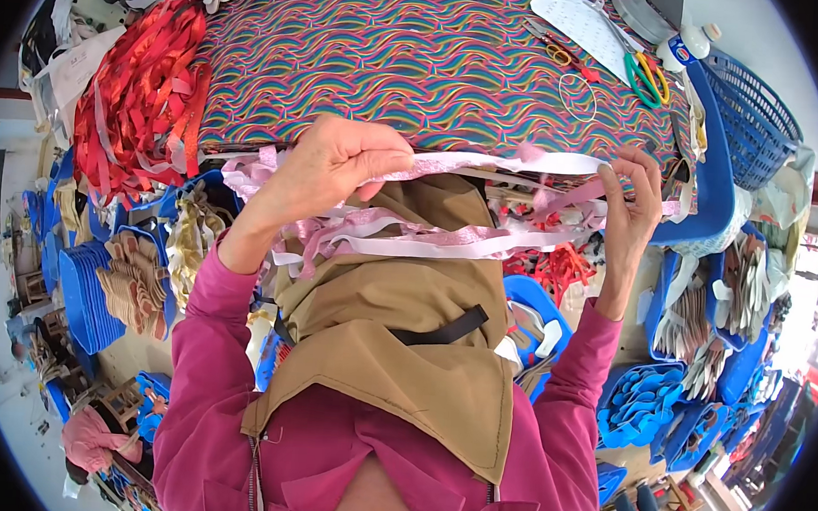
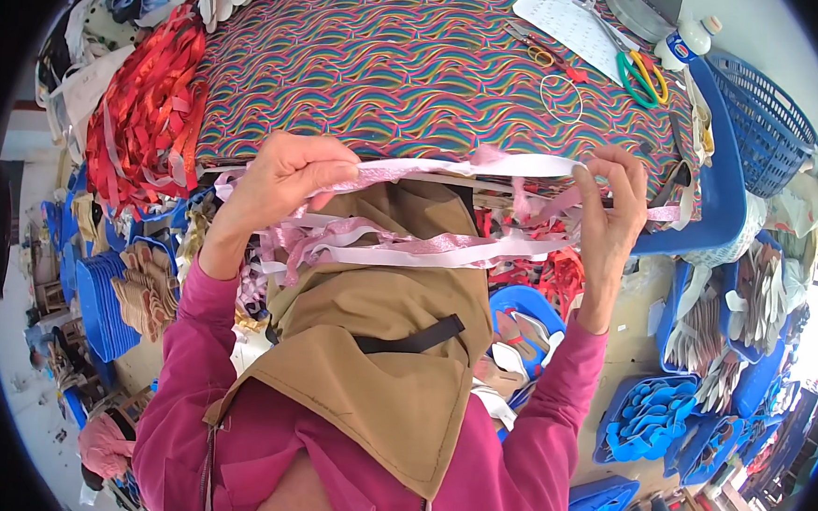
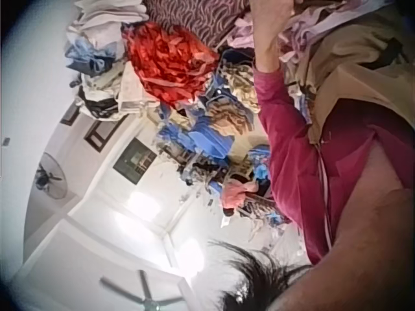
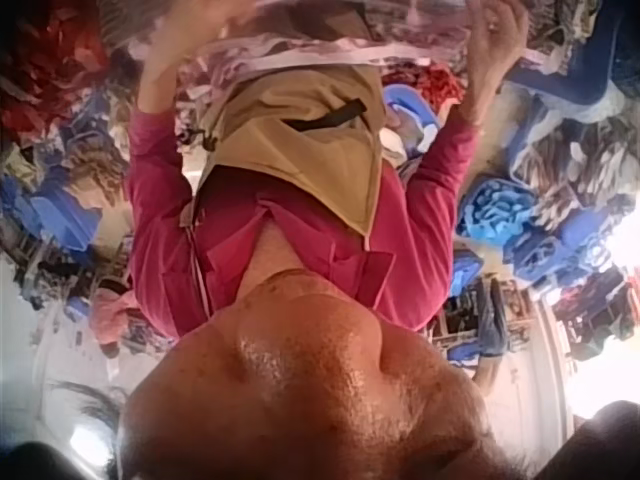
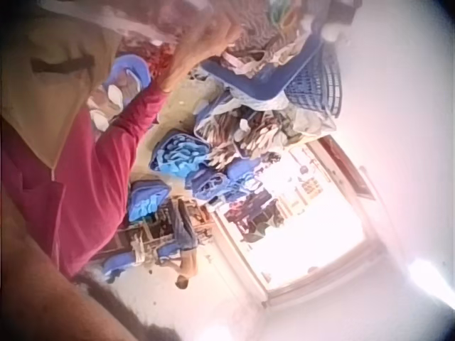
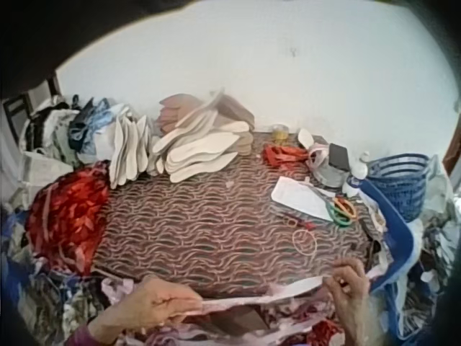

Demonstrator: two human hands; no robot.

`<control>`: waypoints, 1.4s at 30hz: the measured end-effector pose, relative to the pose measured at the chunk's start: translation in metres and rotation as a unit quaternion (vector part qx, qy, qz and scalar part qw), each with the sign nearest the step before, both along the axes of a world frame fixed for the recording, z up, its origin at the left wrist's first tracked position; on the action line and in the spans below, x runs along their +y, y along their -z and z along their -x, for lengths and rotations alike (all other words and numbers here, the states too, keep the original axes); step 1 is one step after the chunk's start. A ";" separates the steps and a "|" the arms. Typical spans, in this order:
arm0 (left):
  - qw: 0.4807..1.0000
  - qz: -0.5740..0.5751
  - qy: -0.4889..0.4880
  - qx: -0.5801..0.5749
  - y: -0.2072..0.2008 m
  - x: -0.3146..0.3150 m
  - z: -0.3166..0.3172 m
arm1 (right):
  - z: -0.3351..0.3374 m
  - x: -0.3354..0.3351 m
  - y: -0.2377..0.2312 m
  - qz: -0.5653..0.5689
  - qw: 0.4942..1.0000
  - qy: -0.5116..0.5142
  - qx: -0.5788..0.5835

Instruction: Sorting and untangling bundles of fabric strips on a workbench in a shoe manufacturing facility.

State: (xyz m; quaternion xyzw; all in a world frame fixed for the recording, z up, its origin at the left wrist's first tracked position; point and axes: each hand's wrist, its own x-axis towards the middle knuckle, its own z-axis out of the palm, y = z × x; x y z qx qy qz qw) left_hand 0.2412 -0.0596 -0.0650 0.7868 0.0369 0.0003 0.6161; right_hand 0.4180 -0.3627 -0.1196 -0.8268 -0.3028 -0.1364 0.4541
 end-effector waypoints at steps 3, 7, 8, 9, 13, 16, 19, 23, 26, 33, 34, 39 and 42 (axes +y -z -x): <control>0.995 0.056 -0.048 0.073 -0.009 0.008 0.005 | 0.004 0.007 -0.015 -0.162 0.949 -0.056 0.265; 0.989 0.099 -0.074 0.084 -0.010 0.014 0.011 | 0.001 0.002 -0.022 -0.211 0.905 -0.091 0.359; 0.987 0.112 -0.080 0.078 -0.010 0.014 0.012 | 0.000 0.000 -0.023 -0.210 0.902 -0.100 0.364; 0.986 0.124 -0.086 0.072 -0.009 0.014 0.013 | -0.001 -0.002 -0.022 -0.208 0.899 -0.109 0.369; 0.990 0.064 -0.123 -0.006 0.008 0.006 0.011 | 0.007 0.006 -0.023 -0.136 0.853 -0.203 0.461; 0.991 0.019 -0.124 -0.039 0.014 0.002 0.011 | 0.017 0.023 -0.016 -0.022 0.847 -0.268 0.459; 0.991 -0.049 -0.103 -0.071 0.014 0.000 0.010 | 0.025 0.048 -0.016 -0.067 0.857 -0.287 0.423; 0.991 -0.078 -0.078 -0.073 0.004 -0.004 0.011 | 0.027 0.072 -0.004 -0.094 0.819 -0.324 0.464; 0.990 -0.100 -0.051 -0.085 0.005 -0.004 0.014 | 0.040 0.087 0.005 -0.142 0.824 -0.303 0.457; 0.999 0.000 -0.035 0.042 0.009 -0.011 0.004 | 0.034 0.099 -0.010 -0.181 0.865 -0.283 0.372; 0.994 0.047 -0.041 0.087 0.010 -0.010 0.000 | 0.032 0.098 -0.012 -0.188 0.868 -0.291 0.357; 0.957 0.234 0.005 0.170 0.017 -0.018 -0.037 | 0.027 0.095 -0.021 -0.234 0.803 -0.381 0.394; 0.940 0.292 0.002 0.178 0.029 -0.025 -0.048 | 0.024 0.092 -0.018 -0.218 0.817 -0.380 0.375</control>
